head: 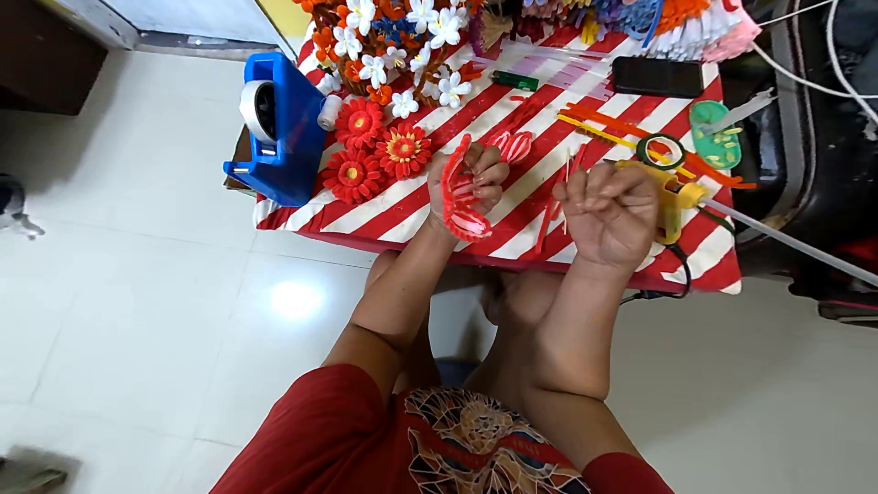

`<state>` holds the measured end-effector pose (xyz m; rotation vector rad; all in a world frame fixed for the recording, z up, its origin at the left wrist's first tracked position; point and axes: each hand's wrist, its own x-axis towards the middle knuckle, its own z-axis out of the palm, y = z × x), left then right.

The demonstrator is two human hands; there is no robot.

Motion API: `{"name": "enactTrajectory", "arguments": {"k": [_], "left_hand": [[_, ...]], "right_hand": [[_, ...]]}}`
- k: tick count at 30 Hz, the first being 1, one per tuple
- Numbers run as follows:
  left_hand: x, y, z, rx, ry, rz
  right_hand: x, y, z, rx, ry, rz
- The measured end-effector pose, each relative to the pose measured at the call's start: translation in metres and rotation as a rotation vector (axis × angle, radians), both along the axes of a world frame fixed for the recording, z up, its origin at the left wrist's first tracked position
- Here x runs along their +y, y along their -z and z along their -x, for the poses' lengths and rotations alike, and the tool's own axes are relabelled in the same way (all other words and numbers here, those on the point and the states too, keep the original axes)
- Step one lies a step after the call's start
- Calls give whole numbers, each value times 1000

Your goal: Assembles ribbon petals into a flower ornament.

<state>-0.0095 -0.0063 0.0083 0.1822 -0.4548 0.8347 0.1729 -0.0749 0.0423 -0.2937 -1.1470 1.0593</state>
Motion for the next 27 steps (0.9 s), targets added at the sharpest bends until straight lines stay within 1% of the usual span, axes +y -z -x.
{"name": "enactTrajectory", "arguments": {"k": [2, 3, 6, 8, 10, 13, 17, 19, 21, 22, 24, 25, 27], "left_hand": [[1, 3, 2, 187, -153, -122], [1, 4, 3, 300, -241, -157], [-3, -3, 0, 645, -492, -140], [-5, -7, -4, 769, -611, -119], [-4, -7, -9, 847, -695, -149], [-6, -8, -13, 908, -761, -204], [-8, -8, -18, 943, -792, -211], [-8, -7, -22, 937, -792, -189], [-8, -7, -27, 933, -772, -161], [-8, -7, -29, 933, -754, -141], [-6, -4, -33, 911, -720, -106], [-6, -3, -34, 897, -705, -98], [-5, -1, -35, 878, -687, -101]], "right_hand": [[-1, -4, 1, 54, 20, 29], [-1, -5, 0, 37, 30, 40], [-5, -5, -4, -161, 56, 68], [-8, -3, -6, -281, 71, 80], [-11, -2, -9, -350, 82, 97], [-19, -1, -18, -423, 128, 147], [-33, -7, -33, -537, 283, 306], [-41, -10, -43, -662, 375, 382], [-52, -14, -58, -874, 402, 460], [-58, -17, -67, -998, 404, 540], [-68, -27, -80, -1193, 472, 766], [-72, -30, -86, -1246, 543, 878], [-75, -33, -95, -1270, 733, 1058]]}}
